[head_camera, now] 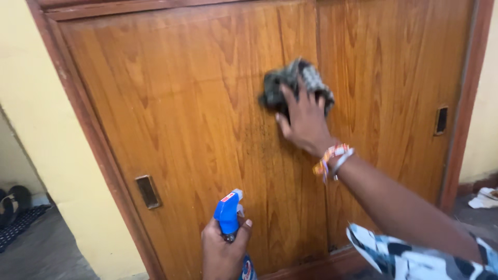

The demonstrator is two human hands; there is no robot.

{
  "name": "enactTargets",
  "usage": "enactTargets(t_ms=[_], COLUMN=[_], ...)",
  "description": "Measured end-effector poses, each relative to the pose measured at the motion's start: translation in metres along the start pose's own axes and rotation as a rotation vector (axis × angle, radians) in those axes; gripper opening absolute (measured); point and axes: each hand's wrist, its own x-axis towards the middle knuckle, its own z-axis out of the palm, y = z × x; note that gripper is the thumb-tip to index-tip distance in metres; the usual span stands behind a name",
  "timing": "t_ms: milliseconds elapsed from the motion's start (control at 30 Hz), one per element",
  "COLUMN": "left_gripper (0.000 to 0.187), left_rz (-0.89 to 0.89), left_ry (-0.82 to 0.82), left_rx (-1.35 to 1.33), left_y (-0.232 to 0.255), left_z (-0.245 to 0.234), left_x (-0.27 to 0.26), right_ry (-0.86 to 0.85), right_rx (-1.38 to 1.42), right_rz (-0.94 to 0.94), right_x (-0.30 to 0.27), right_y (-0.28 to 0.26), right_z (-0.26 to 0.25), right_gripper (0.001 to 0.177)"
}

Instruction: The person cleans a wooden cabinet by spraying it with a cleaning liquid and wiping the surface with a cloth.

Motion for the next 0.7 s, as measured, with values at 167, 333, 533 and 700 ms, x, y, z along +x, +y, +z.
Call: enactTargets(t_ms=[167, 333, 533, 700], left_gripper=[0.034, 0.046, 0.031, 0.041], left_rz=[0.097, 0.103, 0.030, 0.209], left_ry=[-0.014, -0.046, -0.044, -0.059], left_rx=[-0.006, 0.035, 0.148, 0.003], left_y=[0.008, 0.030, 0.046, 0.047], left_z=[0.002, 0.006, 0.010, 0.018], left_x=[0.000, 0.002, 0.018, 0.032], right_ry=[-0.144, -0.331, -0.250, -0.282], right_rx=[-0.163, -0.138, -0.048, -0.033], right_rz=[-0.226, -0.327, -0.377, -0.500], right_x=[-0.079, -0.170, -0.187, -0.125], right_y=[0.006, 0.024, 0.016, -0.014], right_z=[0.037, 0.082, 0.088, 0.049], right_gripper=[0.059, 0.049, 0.049, 0.056])
